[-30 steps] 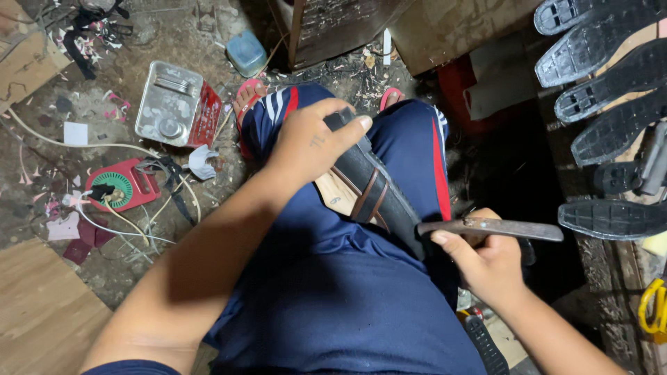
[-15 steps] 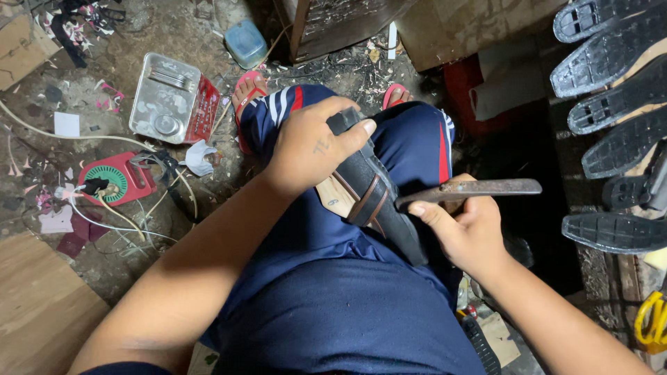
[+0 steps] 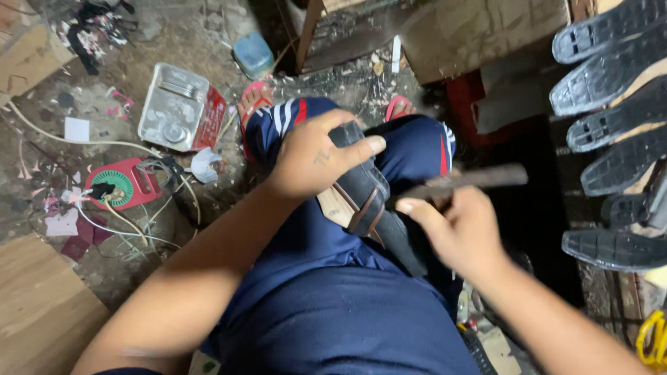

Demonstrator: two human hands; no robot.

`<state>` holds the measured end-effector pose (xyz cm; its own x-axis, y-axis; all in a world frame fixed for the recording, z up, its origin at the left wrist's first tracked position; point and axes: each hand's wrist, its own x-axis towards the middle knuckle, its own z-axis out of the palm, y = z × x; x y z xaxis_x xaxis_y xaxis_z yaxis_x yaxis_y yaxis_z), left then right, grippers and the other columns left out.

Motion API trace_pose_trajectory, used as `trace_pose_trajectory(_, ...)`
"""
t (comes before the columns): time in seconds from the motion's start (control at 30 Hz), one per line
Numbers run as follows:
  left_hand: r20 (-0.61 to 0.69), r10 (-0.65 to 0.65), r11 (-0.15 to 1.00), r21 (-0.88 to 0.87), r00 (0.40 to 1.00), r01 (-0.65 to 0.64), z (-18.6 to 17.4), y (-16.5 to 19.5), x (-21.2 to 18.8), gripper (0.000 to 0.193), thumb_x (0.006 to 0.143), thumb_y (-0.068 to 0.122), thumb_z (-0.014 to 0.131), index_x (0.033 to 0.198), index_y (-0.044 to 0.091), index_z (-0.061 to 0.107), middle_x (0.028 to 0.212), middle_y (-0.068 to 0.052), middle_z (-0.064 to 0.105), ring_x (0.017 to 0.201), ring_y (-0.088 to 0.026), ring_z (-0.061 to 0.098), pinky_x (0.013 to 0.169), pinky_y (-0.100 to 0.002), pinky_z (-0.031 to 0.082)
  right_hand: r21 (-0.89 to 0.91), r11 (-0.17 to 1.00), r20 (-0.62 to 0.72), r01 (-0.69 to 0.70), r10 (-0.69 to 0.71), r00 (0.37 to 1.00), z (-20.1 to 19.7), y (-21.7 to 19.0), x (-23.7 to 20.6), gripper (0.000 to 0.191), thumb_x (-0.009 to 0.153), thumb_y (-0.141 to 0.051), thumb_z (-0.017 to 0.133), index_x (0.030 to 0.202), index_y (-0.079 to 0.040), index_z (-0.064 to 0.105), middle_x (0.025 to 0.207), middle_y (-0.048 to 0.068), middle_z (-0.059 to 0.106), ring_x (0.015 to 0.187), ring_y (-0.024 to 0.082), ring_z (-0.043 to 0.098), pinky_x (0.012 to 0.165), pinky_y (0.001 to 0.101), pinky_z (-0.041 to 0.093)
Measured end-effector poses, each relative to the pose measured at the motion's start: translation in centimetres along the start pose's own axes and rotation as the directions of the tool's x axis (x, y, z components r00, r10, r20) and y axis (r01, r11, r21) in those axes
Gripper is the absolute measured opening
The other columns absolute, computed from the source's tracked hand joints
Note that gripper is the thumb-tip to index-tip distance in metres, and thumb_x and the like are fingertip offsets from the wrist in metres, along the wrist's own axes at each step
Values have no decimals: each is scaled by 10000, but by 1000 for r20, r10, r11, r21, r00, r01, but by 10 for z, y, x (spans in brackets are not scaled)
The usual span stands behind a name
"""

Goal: The person sits on the floor holding a shoe with a rubber sole on their lap. They press and hammer the sole edge with a metal hand tool, reposition the shoe repeatedly, then use yellow-handled scissors to trim excess sole material around the edge and continue pressing the sole with the tool.

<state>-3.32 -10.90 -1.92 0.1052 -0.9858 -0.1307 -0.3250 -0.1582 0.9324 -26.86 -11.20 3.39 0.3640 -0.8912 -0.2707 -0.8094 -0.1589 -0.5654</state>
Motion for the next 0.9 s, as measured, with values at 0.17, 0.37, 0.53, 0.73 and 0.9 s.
trace_pose_trajectory(0.17,50,-248,969,34,968,246,0,4,-2,543,780,500,765,1127,84,719,867,-134,772,797,-226,773,763,-329,583,339,939,-177,-55,121,977,33,23,-21,254,869,-230,835,876,-38,668,689,14,553,632,113,444,580,293,390)
trace_pose_trajectory(0.37,-57,-58,996,58,997,61,-3,-1,3,498,806,462,798,1098,65,727,936,-136,763,856,-249,748,778,-340,571,418,909,-97,6,39,995,28,22,2,238,889,-238,803,952,-40,688,788,-28,628,715,77,526,650,256,462)
trace_pose_trajectory(0.53,-3,-121,992,-22,993,121,-5,-9,-2,412,806,449,762,1026,102,731,873,-101,760,792,-237,758,739,-337,581,355,923,269,-148,51,962,2,-5,48,273,833,-308,803,878,-55,710,683,-2,632,605,143,538,555,331,461)
trace_pose_trajectory(0.73,-4,-77,997,-6,997,77,4,-20,-1,352,823,373,779,998,72,722,841,-93,737,760,-182,708,703,-317,555,-356,892,345,278,-151,927,-20,-41,70,462,755,-539,795,817,-86,729,678,148,663,686,370,646,610,471,496)
trace_pose_trajectory(0.9,-160,17,933,-354,987,-73,4,-25,-6,272,896,224,773,1069,33,688,938,-54,703,882,-107,638,803,-302,541,-113,936,148,334,-316,937,-39,-47,38,351,837,-408,782,863,-61,729,726,123,656,664,304,650,607,424,506)
